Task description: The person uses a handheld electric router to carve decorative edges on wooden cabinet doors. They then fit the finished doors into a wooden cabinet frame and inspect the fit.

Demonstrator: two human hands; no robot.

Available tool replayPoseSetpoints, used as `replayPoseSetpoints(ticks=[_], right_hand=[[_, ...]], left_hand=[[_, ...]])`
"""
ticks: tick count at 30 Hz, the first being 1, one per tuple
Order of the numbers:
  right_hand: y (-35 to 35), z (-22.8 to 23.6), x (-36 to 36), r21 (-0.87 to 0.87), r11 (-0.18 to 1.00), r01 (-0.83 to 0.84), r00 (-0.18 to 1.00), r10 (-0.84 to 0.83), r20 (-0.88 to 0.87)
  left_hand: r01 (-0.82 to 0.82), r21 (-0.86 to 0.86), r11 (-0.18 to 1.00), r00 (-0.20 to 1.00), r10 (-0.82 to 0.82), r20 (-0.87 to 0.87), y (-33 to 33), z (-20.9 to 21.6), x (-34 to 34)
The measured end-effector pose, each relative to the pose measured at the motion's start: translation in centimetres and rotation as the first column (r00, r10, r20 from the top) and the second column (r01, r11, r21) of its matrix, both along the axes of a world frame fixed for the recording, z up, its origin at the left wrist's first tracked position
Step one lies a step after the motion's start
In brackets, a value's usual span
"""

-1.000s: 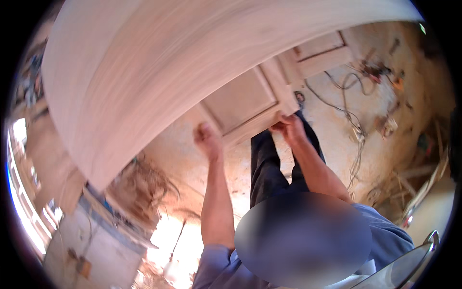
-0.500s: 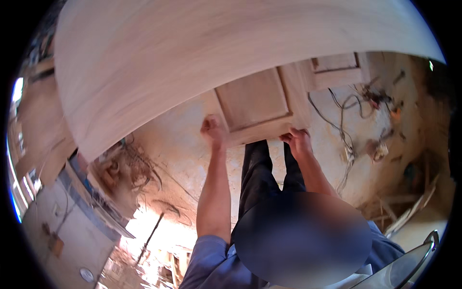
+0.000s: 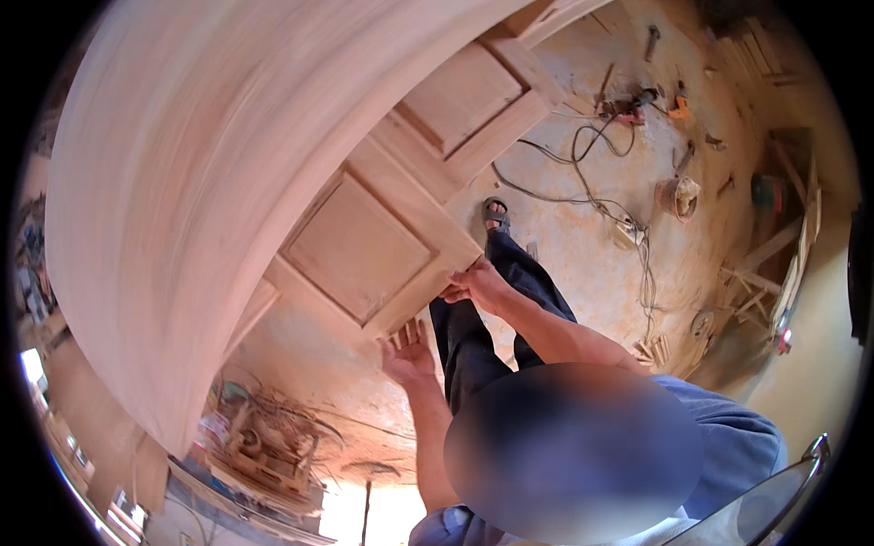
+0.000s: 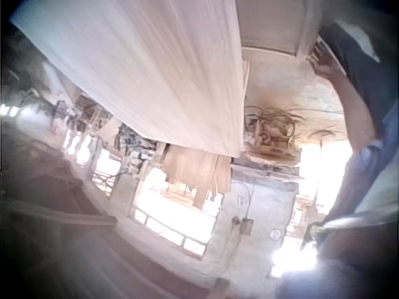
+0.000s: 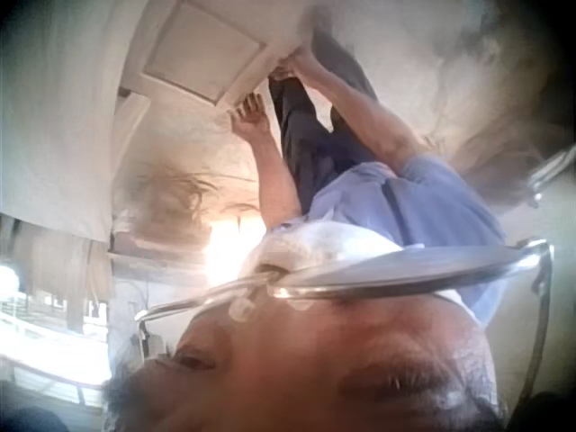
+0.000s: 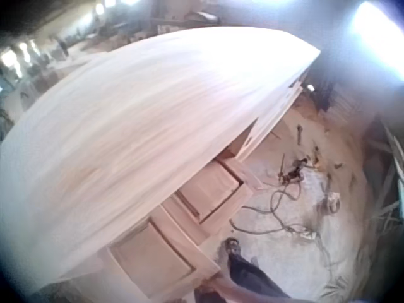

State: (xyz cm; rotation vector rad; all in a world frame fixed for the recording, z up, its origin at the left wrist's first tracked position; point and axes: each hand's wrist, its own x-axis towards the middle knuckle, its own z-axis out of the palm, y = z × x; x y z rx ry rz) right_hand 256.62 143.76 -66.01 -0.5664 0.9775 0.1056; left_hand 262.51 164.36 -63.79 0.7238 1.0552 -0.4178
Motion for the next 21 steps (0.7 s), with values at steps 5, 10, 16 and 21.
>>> replayPoseSetpoints(ticks=[5, 10, 16, 21], right_hand=[[-5.7, -2.2, -0.5, 0.048, 0.979, 0.199, 0.972, -0.203, 0.122], [-16.7, -1.7, 6.3, -0.037, 0.865, 0.500, 0.858, -0.488, 0.161], [-15.2, -1.9, 7.3, -0.237, 0.842, 0.484, 0.864, -0.503, -0.025], [-17.0, -1.3, 7.5, -0.210, 0.807, 0.551, 0.831, -0.553, 0.058]], left_hand=[[0.117, 0.055, 0.992, 0.984, -0.123, 0.130, -2.8, -1.4, 0.5], [0.211, 0.061, 0.976, 0.948, -0.220, 0.230, -2.5, -0.7, 1.1], [0.217, 0.110, 0.970, 0.917, -0.241, 0.317, -0.5, 1.0, -1.9], [0.211, 0.131, 0.969, 0.929, -0.240, 0.283, -1.3, -1.3, 1.3]])
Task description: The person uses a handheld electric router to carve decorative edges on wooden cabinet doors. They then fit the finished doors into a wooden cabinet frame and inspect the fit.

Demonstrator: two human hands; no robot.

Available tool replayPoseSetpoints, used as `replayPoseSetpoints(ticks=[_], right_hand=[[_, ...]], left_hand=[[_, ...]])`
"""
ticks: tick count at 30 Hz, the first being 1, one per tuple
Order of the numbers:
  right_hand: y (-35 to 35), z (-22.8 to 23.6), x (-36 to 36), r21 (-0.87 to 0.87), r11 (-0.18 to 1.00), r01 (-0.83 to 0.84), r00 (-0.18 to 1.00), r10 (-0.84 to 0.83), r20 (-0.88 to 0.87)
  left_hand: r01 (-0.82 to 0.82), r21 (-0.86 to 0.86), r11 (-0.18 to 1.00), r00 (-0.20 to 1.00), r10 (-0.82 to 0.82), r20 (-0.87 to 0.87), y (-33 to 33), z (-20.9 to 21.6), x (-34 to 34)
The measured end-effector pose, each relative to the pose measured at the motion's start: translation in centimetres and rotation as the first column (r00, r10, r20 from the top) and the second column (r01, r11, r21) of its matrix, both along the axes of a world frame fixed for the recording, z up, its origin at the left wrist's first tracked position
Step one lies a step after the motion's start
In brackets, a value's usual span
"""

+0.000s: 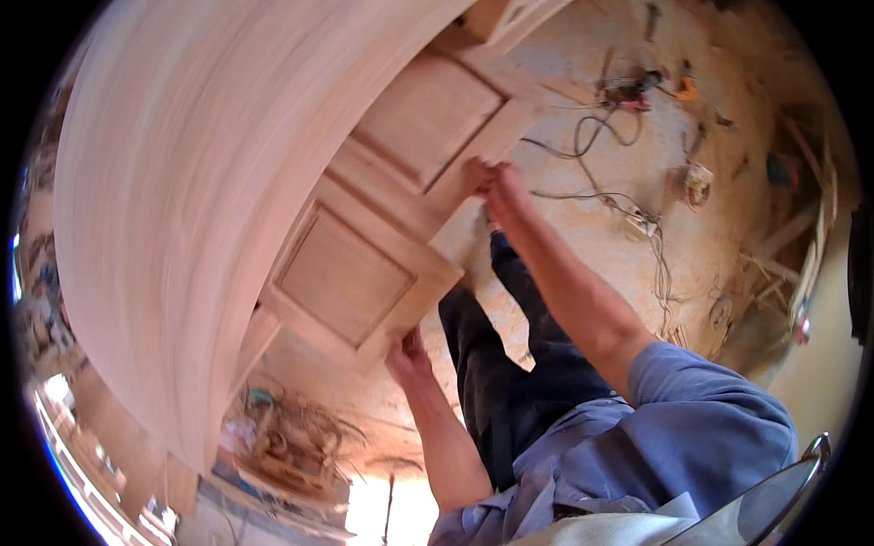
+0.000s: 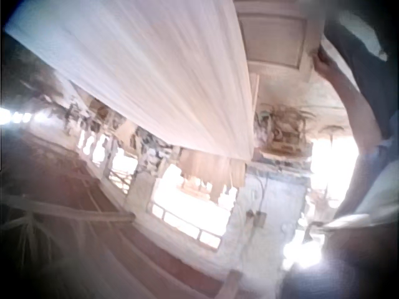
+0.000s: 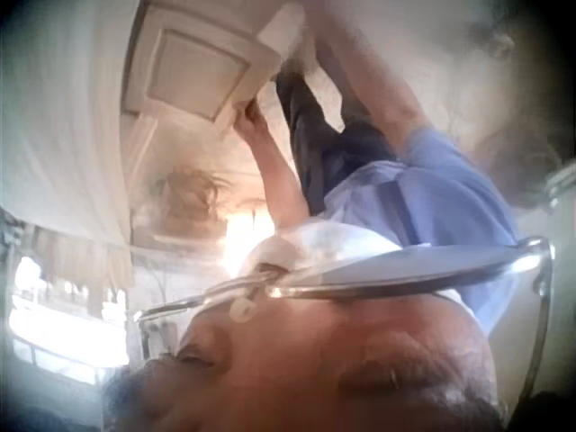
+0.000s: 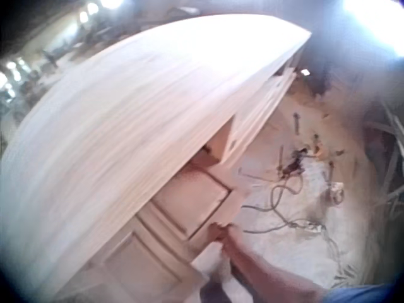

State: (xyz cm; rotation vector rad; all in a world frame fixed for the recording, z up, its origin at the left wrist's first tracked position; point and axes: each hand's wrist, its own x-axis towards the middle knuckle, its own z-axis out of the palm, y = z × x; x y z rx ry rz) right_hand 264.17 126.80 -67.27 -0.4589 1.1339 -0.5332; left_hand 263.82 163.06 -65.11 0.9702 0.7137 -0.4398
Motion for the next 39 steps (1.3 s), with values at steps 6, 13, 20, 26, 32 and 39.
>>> replayPoseSetpoints(ticks=[6, 13, 20, 26, 32, 39], right_hand=[[-0.9, 0.3, -2.4, -0.119, 0.985, -0.128, 0.985, 0.140, 0.096], [2.7, -0.6, -3.6, 0.112, 0.948, -0.297, 0.927, 0.258, 0.274], [4.7, 0.4, -0.5, 0.018, 0.982, -0.190, 0.978, 0.188, 0.085], [4.6, 0.9, 0.5, -0.004, 0.987, -0.163, 0.986, 0.163, 0.040], [4.0, 0.9, 0.3, -0.060, 0.979, -0.197, 0.978, 0.200, 0.063], [4.9, 1.1, 0.1, -0.081, 0.977, -0.198, 0.979, 0.201, 0.036]], left_hand=[[-0.109, -0.004, 0.994, 0.993, 0.109, -0.037, -3.3, -0.1, 1.7], [-0.081, 0.029, 0.996, 0.997, 0.082, -0.005, -5.2, 0.1, 8.2], [-0.104, -0.115, 0.988, 0.994, 0.100, -0.043, -6.4, 0.1, 8.5], [-0.069, -0.007, 0.998, 0.996, 0.069, 0.059, -7.1, -0.5, 8.9], [-0.055, -0.024, 0.998, 0.993, 0.058, 0.104, -7.0, -0.6, 8.6], [-0.071, 0.015, 0.997, 0.995, 0.070, 0.070, -7.0, -0.3, 8.1]])
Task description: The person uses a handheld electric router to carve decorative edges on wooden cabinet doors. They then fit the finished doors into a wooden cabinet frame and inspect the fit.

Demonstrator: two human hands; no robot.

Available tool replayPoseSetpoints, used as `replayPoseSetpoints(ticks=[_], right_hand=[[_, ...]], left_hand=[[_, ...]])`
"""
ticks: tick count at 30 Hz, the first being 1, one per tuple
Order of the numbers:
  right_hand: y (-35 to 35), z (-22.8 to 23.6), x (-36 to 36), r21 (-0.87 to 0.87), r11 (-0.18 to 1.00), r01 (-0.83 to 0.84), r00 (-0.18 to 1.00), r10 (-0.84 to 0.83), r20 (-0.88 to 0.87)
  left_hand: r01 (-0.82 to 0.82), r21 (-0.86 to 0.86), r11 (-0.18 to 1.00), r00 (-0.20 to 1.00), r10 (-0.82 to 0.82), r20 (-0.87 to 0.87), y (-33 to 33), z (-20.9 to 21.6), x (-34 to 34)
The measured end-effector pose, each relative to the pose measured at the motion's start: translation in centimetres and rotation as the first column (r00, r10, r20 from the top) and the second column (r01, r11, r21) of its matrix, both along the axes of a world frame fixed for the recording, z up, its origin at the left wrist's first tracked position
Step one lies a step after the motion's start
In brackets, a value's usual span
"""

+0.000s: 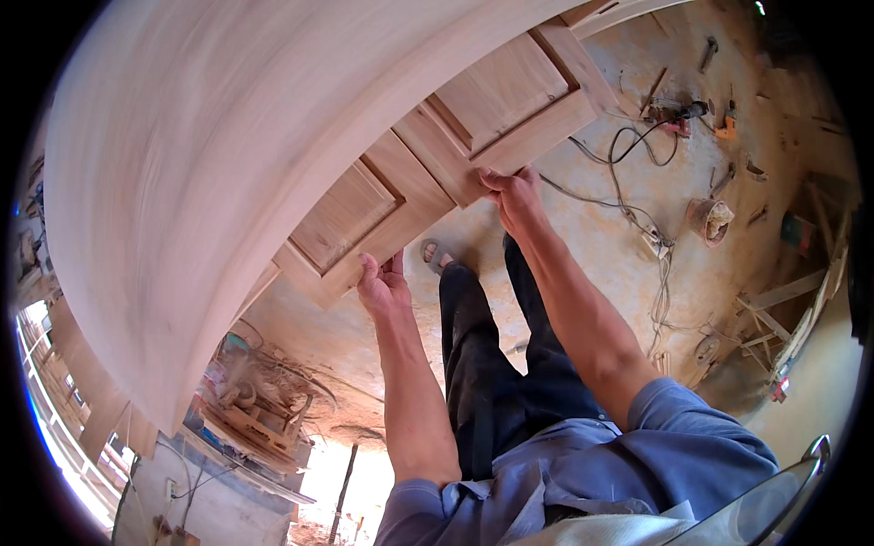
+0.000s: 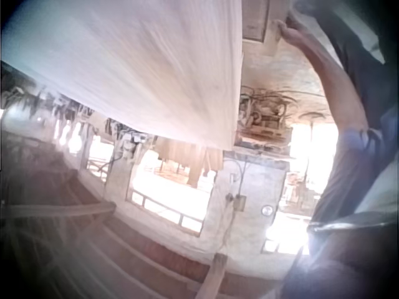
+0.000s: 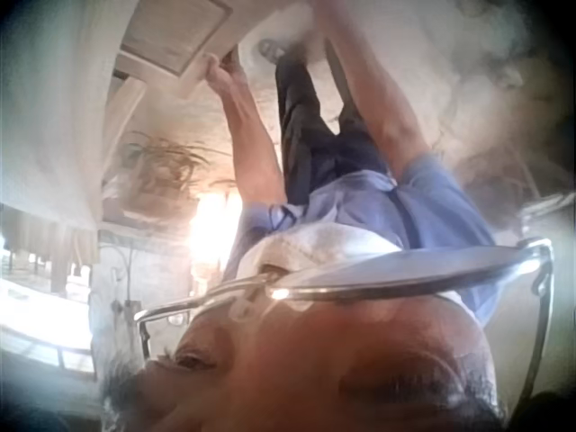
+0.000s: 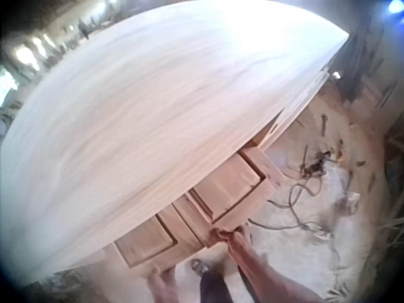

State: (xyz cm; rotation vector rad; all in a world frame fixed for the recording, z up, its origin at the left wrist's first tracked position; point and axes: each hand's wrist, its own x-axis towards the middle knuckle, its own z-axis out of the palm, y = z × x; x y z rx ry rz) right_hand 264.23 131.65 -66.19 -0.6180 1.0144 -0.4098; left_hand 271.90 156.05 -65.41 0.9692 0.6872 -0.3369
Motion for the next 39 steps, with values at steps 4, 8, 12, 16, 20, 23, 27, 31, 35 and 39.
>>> replayPoseSetpoints(ticks=[4, 8, 12, 16, 20, 23, 27, 31, 35, 39], right_hand=[[0.3, 0.6, 1.0, -0.044, 0.999, 0.024, 0.998, -0.022, 0.055], [-1.9, 0.2, 3.5, -0.045, 0.993, -0.105, 0.994, 0.106, 0.023], [-0.9, 0.8, 3.0, -0.022, 1.000, -0.001, 0.997, 0.003, 0.076], [-0.3, 1.5, 3.0, -0.073, 0.996, 0.050, 0.997, -0.046, 0.062], [0.8, -1.7, 2.0, 0.019, 0.993, -0.113, 0.988, 0.111, 0.106], [2.8, 1.9, 4.6, 0.035, 0.968, -0.248, 0.967, 0.249, -0.058], [2.1, 3.1, 4.9, -0.063, 0.967, -0.248, 0.968, 0.245, -0.050], [3.2, 1.1, 5.4, -0.116, 0.986, -0.123, 0.992, 0.124, 0.001], [4.6, -4.4, 6.1, -0.156, 0.968, -0.199, 0.965, 0.165, -0.206], [2.2, -8.6, 5.7, -0.293, 0.929, -0.227, 0.972, 0.195, -0.135]], left_hand=[[0.006, 0.021, 1.000, 1.000, -0.006, -0.003, 0.2, 0.5, 0.1], [0.042, -0.032, 0.999, 0.998, -0.040, 0.054, -0.3, 0.1, 0.1], [0.006, 0.018, 1.000, 1.000, -0.006, -0.021, -0.1, 0.0, 1.1], [0.024, 0.030, 0.999, 0.998, -0.022, -0.052, -0.1, 0.2, 2.1], [0.030, -0.083, 0.996, 0.999, -0.033, -0.034, -0.1, -1.2, 1.3], [-0.008, -0.143, 0.990, 1.000, 0.004, -0.029, 1.5, -1.8, 2.5], [0.031, -0.035, 0.999, 0.994, -0.035, -0.103, -2.0, 1.6, 2.6], [0.098, 0.021, 0.995, 0.985, -0.094, -0.147, -3.2, 1.3, 3.0], [0.249, 0.022, 0.968, 0.940, -0.236, -0.247, -2.9, 1.3, 2.0], [0.399, 0.020, 0.917, 0.894, -0.384, -0.230, -4.5, 2.9, -1.2]])
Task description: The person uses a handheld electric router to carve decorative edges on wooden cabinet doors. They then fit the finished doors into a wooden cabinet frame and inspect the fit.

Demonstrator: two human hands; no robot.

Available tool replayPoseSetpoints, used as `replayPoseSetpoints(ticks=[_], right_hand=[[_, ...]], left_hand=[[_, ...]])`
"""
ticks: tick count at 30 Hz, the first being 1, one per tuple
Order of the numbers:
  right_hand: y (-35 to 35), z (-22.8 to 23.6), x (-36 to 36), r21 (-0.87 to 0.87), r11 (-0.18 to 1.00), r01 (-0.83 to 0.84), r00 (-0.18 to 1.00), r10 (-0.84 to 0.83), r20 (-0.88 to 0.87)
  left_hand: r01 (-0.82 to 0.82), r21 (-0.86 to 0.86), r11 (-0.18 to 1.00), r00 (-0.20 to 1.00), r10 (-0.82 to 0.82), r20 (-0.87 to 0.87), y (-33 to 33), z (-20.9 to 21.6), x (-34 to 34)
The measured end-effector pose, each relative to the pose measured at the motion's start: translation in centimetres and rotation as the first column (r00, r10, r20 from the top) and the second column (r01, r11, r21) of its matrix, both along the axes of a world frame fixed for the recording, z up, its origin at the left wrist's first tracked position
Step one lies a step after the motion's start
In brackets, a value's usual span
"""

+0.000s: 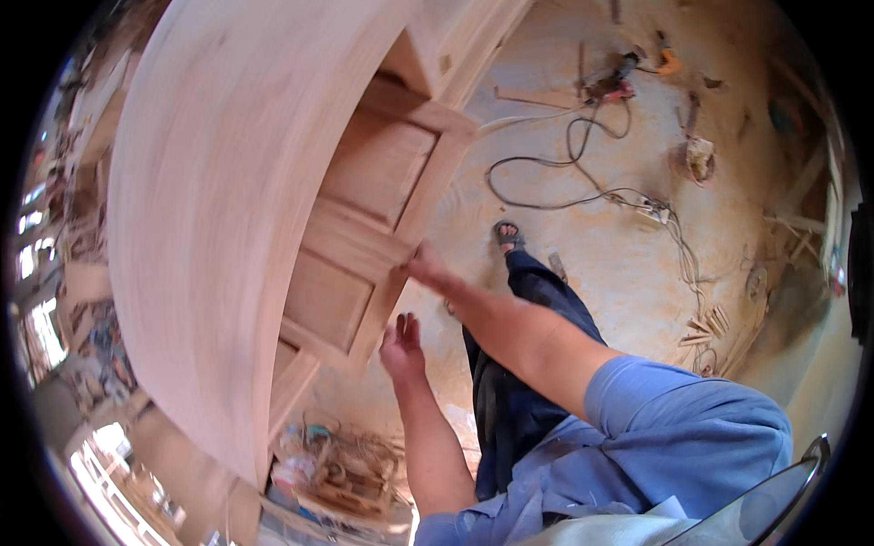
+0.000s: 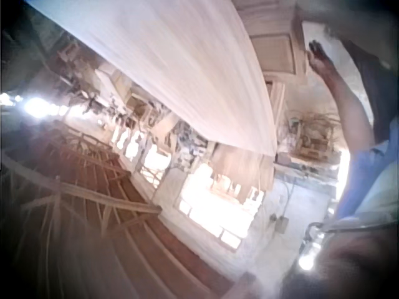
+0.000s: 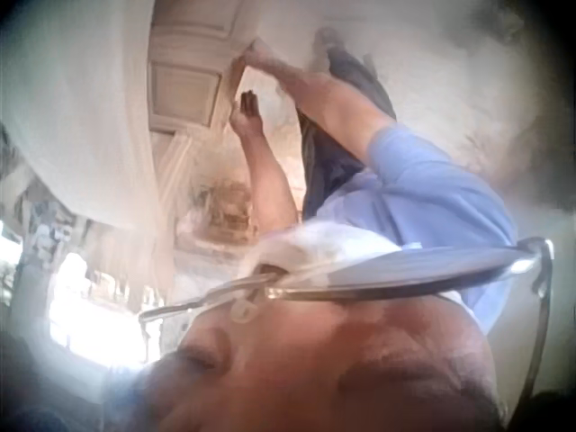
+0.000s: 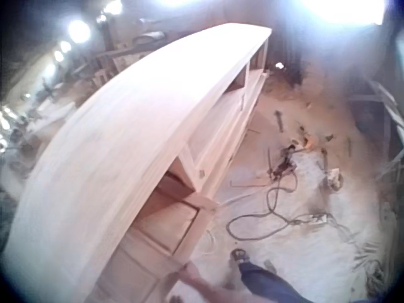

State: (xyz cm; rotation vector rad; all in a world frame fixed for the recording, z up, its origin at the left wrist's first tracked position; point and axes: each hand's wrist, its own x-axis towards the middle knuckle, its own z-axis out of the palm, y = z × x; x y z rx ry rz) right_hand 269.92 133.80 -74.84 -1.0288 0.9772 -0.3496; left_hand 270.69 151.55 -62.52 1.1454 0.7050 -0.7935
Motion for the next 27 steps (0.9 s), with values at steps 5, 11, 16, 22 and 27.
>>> replayPoseSetpoints(ticks=[5, 11, 16, 22, 27], right_hand=[[-0.1, 4.5, -9.2, 0.158, 0.986, -0.053, 0.998, 0.058, -0.022], [-7.9, 2.7, -41.1, -0.142, 0.988, 0.057, 0.927, -0.105, -0.360], [3.2, 11.2, -68.6, -0.113, 0.980, 0.162, 0.604, -0.189, -0.774], [22.4, 16.2, -72.8, 0.288, 0.861, 0.418, 0.623, -0.041, -0.781], [28.1, 17.0, -61.9, 0.152, 0.947, -0.281, 0.707, 0.312, -0.635]], left_hand=[[0.365, 0.393, 0.844, 0.901, -0.426, 0.079, 5.8, 7.2, -7.8], [0.639, 0.701, 0.318, 0.343, -0.933, 0.110, 19.2, 7.7, -12.0], [0.516, 0.803, 0.297, 0.399, -0.913, 0.081, 37.4, 8.9, -14.3], [0.422, 0.814, 0.399, 0.780, -0.618, -0.101, 53.3, 8.1, -16.4], [0.468, 0.605, 0.644, 0.835, -0.547, -0.064, 54.5, 7.9, -15.9]])
